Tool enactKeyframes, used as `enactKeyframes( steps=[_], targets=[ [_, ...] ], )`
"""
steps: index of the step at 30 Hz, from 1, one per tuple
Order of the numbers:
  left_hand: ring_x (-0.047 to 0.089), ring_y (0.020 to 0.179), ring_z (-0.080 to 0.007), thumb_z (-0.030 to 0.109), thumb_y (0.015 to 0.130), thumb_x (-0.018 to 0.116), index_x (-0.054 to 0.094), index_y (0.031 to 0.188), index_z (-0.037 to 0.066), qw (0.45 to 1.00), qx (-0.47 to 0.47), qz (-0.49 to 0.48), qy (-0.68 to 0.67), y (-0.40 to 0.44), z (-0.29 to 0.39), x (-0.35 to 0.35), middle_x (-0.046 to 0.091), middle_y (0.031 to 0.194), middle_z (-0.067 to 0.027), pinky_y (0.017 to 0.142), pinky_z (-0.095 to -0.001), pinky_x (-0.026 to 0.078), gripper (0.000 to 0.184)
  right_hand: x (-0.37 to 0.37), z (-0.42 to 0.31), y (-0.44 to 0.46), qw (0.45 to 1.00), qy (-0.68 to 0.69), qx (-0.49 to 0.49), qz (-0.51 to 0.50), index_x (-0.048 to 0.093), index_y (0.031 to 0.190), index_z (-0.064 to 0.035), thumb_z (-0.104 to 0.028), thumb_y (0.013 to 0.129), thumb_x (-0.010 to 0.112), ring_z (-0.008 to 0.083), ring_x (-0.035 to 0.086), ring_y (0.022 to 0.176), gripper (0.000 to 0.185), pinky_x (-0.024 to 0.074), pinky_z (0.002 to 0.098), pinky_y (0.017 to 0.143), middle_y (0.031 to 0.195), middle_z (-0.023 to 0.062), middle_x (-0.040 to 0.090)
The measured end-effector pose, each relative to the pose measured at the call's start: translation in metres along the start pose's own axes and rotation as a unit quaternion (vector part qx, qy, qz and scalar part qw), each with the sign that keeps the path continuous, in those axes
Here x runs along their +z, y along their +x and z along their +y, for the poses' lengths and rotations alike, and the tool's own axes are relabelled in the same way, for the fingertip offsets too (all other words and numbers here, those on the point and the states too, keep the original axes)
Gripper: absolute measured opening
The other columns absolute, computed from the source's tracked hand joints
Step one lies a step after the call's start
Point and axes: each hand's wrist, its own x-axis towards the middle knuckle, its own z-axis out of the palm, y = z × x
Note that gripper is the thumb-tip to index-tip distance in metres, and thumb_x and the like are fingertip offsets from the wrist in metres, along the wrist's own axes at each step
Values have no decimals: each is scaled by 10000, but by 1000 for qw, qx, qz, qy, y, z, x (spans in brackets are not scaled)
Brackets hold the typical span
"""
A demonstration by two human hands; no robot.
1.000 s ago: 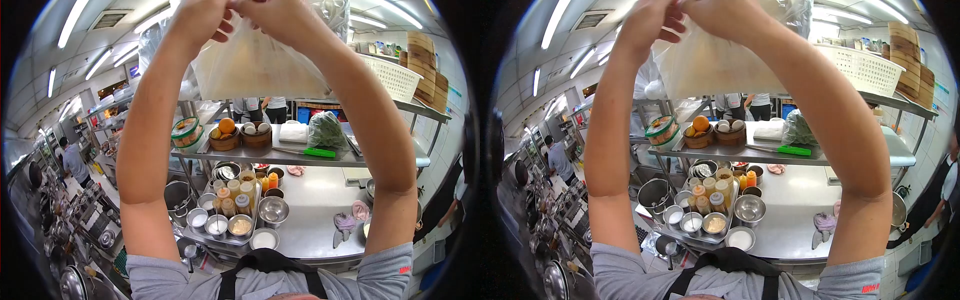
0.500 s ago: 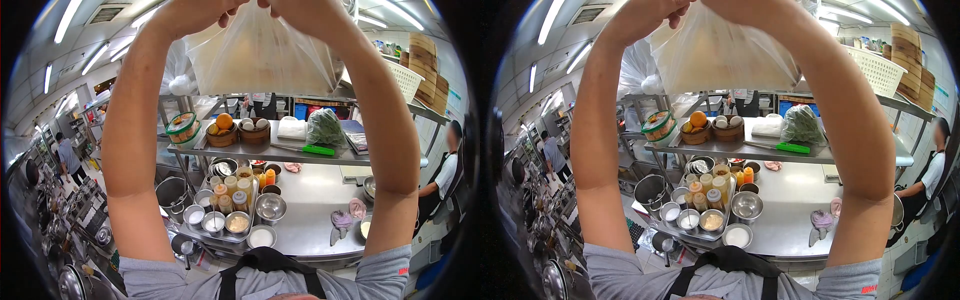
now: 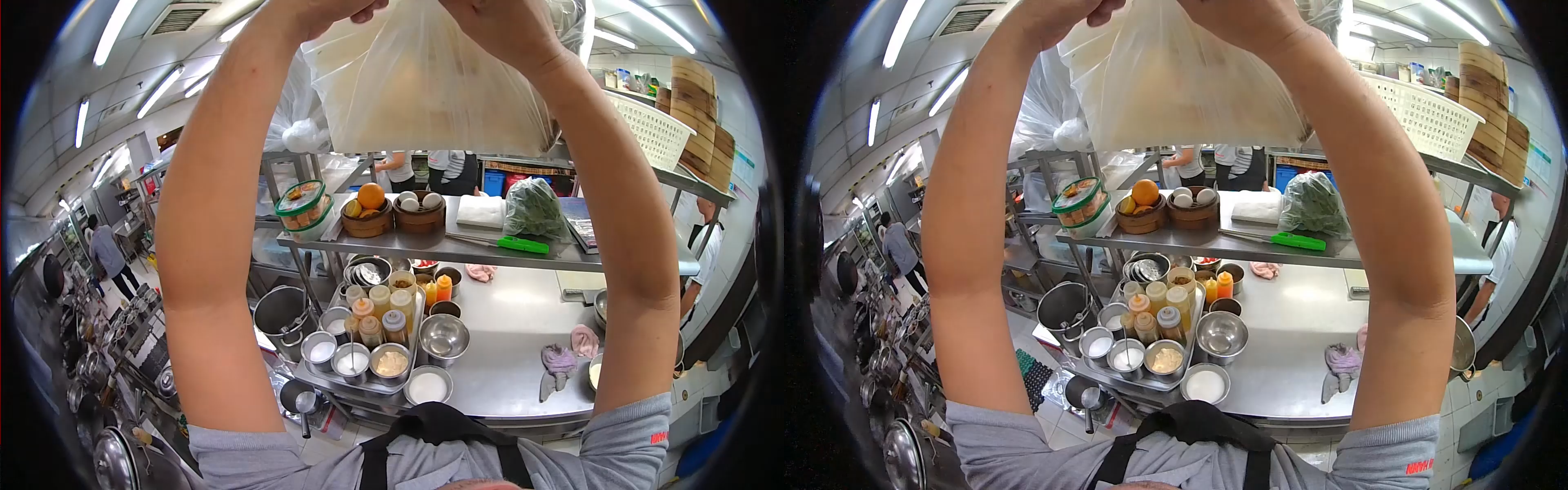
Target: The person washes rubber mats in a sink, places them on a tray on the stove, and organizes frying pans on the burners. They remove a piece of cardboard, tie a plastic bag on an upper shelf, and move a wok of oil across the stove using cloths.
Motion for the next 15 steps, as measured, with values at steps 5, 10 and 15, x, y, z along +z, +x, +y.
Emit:
enactKeyframes(
  steps=[5,10,15],
  targets=[
    [616,682,-251,255,1034,646,715,1097,-14,902,322,200,208,14,-36,27,623,719,-135,636,-374,481,285,4,-3,8,937,204,281,-25,775,935,-4,-98,902,713,171,699,820,118,539,345,730,864,121,746],
    [681,799,-287,207,987,643,723,909,-27,891,312,262,198,12,-16,31,693,835,-219,741,-407,510,258,-8,-17,27,908,116,392,-90,761,940,3,-115,895,718,197,696,789,133,531,372,712,822,154,722],
    [639,752,-218,234,986,641,727,908,-34,972,130,185,67,20,-18,25,687,776,-158,723,-386,500,291,6,-10,5,987,32,136,78,705,868,-15,-160,868,728,395,682,832,147,536,439,725,867,175,683]
  ],
)
